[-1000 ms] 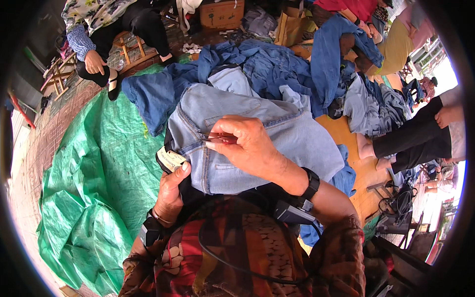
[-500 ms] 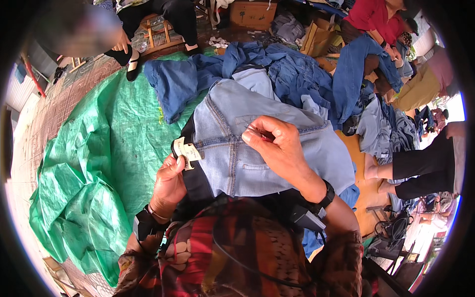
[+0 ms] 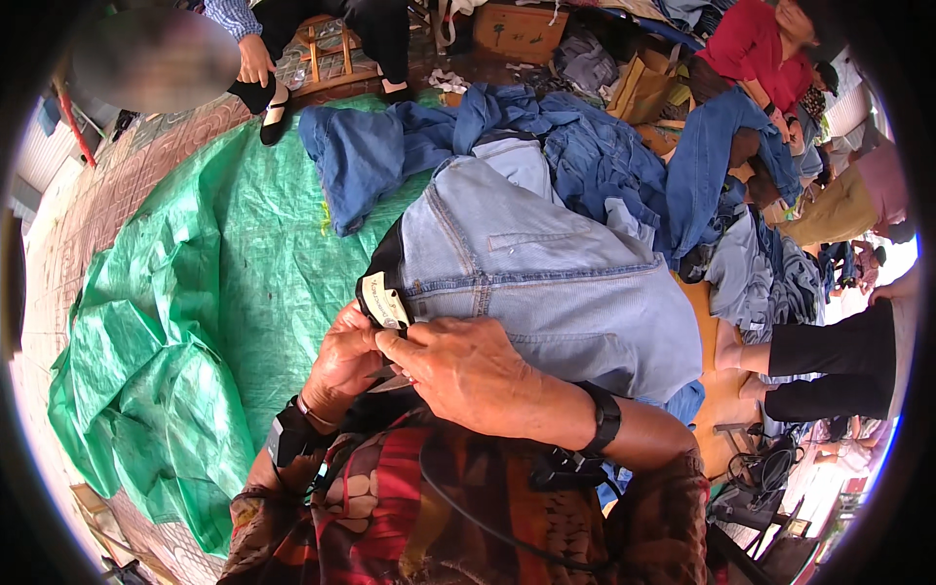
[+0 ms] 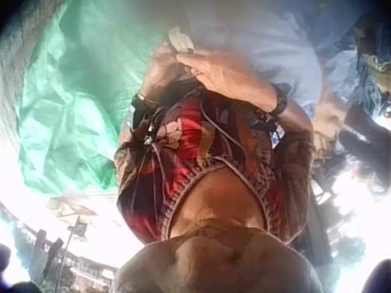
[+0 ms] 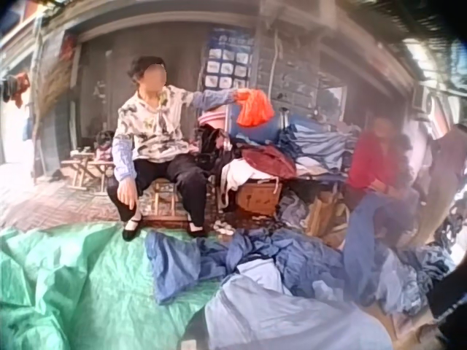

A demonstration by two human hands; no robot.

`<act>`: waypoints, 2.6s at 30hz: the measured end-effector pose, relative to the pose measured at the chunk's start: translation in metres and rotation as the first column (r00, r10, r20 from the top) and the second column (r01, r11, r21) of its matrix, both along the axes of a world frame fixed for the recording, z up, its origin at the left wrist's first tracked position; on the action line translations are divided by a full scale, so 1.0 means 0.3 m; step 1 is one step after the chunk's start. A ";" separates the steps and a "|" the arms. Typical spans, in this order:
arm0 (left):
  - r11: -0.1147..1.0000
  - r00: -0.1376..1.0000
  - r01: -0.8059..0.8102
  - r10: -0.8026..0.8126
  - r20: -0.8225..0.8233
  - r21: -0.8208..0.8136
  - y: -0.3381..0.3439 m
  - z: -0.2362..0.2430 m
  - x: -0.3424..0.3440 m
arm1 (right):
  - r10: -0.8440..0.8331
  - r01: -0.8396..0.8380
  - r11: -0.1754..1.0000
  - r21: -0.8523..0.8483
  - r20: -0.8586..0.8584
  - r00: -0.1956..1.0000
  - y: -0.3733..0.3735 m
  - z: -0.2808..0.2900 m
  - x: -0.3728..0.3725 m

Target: The recorder is using scissors to trim thread and tags from denim jeans in a workshop setting with other workers.

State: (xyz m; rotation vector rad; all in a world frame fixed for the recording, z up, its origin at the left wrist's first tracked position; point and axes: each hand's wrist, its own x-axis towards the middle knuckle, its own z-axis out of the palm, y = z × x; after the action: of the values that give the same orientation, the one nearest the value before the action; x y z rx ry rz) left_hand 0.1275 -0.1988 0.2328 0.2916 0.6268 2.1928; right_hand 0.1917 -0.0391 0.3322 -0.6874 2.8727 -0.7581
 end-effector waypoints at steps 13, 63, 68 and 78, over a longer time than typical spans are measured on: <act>0.986 0.970 -0.153 0.162 0.183 -0.065 -0.029 -0.022 -0.069 | -0.640 0.564 0.683 -0.463 -0.007 0.769 0.538 0.061 0.080; 0.834 0.927 -0.355 0.255 -0.275 -0.422 -0.430 -0.136 -0.236 | -0.604 0.887 -0.187 -0.423 0.761 0.235 0.959 -0.316 0.961; 0.864 0.966 -0.251 0.191 -0.176 -0.436 -0.375 -0.155 -0.193 | -0.675 0.892 -0.172 -0.418 0.709 0.202 0.869 -0.357 0.923; 0.865 0.962 -0.270 0.222 -0.160 -0.423 -0.350 -0.170 -0.212 | -0.835 0.761 0.180 -0.623 0.311 0.453 0.849 -0.193 0.599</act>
State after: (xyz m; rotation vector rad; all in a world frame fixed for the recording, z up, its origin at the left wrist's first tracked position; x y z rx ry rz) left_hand 0.0639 -0.3038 0.1819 0.0887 1.2585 2.2044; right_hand 0.3714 0.2157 0.2744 1.0616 2.7613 -2.0429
